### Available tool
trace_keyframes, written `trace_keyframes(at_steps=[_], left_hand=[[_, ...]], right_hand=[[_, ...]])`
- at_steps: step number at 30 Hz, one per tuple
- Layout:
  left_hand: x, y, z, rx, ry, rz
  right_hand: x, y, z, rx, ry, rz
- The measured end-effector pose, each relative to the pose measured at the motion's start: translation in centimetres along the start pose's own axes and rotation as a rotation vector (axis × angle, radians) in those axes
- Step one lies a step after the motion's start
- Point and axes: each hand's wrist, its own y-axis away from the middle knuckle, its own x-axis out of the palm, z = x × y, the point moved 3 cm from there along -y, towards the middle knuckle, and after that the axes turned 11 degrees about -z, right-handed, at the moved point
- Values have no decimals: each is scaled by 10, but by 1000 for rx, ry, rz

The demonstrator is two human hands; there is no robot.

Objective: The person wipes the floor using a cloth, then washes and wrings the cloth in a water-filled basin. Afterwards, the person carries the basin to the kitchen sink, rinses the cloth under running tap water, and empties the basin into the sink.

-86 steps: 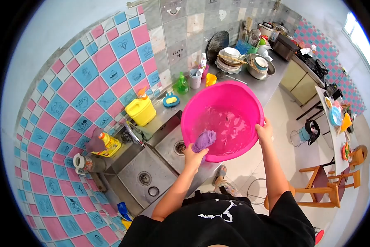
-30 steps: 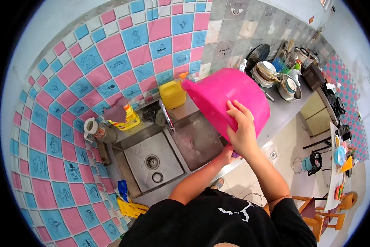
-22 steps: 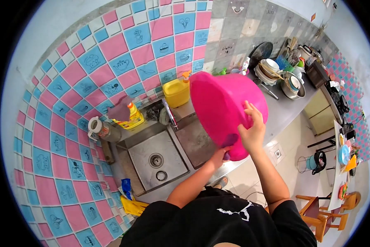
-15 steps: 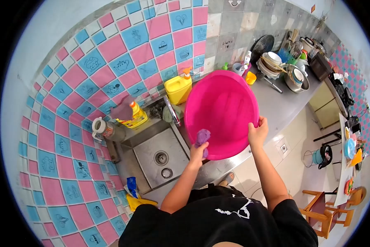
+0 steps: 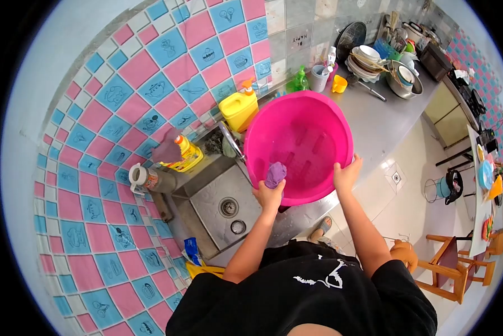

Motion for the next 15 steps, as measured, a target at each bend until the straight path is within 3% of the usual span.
trace_keyframes(at_steps=[2, 4, 6, 8, 9, 10, 11, 12, 14, 15], left_hand=[[-5, -1, -7, 55, -4, -25], [-12, 0, -17, 339, -211, -211], [-14, -2, -23, 362, -216, -182], [-9, -7, -18, 391, -216, -155], [-2, -11, -15, 417, -91, 23], [4, -15, -11, 439, 36, 199], [3, -21, -5, 496, 42, 275], [-6, -34, 0, 490, 36, 268], [-19, -62, 5, 485, 146, 475], [-26, -76, 5, 366, 274, 392]], right_hand=[[-28, 20, 59, -459, 130, -185], [-24, 48, 68, -502, -144, 133], [7, 97, 60, 237, -562, 660], [40, 139, 50, 797, -717, 763], [48, 145, 51, 797, -719, 767], [56, 152, 50, 943, -742, 773], [62, 159, 49, 1092, -761, 779], [65, 160, 51, 1097, -759, 789], [67, 154, 49, 1165, -481, 730], [70, 155, 44, 1177, -421, 703]])
